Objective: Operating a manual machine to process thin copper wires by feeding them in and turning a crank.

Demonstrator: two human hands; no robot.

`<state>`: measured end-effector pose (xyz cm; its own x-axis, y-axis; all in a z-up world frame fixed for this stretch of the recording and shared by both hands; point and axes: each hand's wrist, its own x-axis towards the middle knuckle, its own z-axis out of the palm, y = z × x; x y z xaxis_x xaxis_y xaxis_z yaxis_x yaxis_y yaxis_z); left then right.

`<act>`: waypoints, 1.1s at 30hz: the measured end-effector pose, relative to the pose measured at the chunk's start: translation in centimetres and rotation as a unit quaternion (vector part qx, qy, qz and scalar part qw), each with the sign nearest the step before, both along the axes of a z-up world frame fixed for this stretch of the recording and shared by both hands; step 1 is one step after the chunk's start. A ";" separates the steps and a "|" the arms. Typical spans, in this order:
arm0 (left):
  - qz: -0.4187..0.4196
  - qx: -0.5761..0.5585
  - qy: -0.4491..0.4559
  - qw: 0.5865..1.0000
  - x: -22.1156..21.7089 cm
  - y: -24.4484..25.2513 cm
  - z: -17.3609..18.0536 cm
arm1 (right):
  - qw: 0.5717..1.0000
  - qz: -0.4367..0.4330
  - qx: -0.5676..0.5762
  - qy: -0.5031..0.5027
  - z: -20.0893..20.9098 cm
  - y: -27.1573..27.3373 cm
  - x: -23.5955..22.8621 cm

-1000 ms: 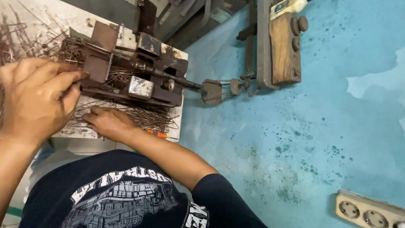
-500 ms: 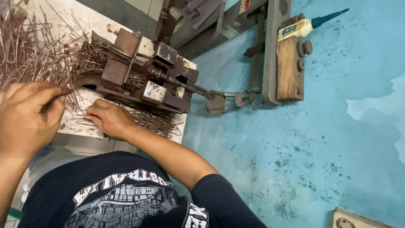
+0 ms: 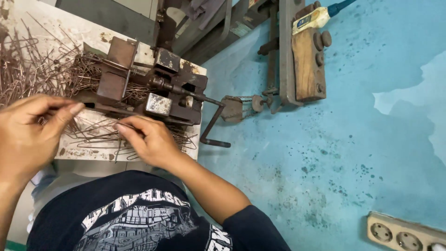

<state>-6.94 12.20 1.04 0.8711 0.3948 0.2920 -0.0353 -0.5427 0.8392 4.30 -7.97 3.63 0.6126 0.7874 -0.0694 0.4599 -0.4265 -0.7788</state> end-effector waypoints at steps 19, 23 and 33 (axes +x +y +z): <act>0.004 -0.152 0.064 0.986 7.2 -1.8 2.5 | 0.971 -0.188 0.009 -0.146 4.5 -6.4 8.3; 0.019 0.023 0.005 1.000 7.4 -0.8 0.6 | 0.977 -0.155 -0.012 -0.145 4.3 -5.1 10.9; -0.050 0.196 0.062 0.977 8.3 -0.6 0.5 | 0.981 -0.113 -0.153 -0.047 4.4 -0.7 11.3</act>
<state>1.33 11.58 1.54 0.9376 0.1856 0.2942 -0.0159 -0.8220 0.5692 15.62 -8.65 8.02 0.7837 0.5819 -0.2170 0.3898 -0.7329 -0.5576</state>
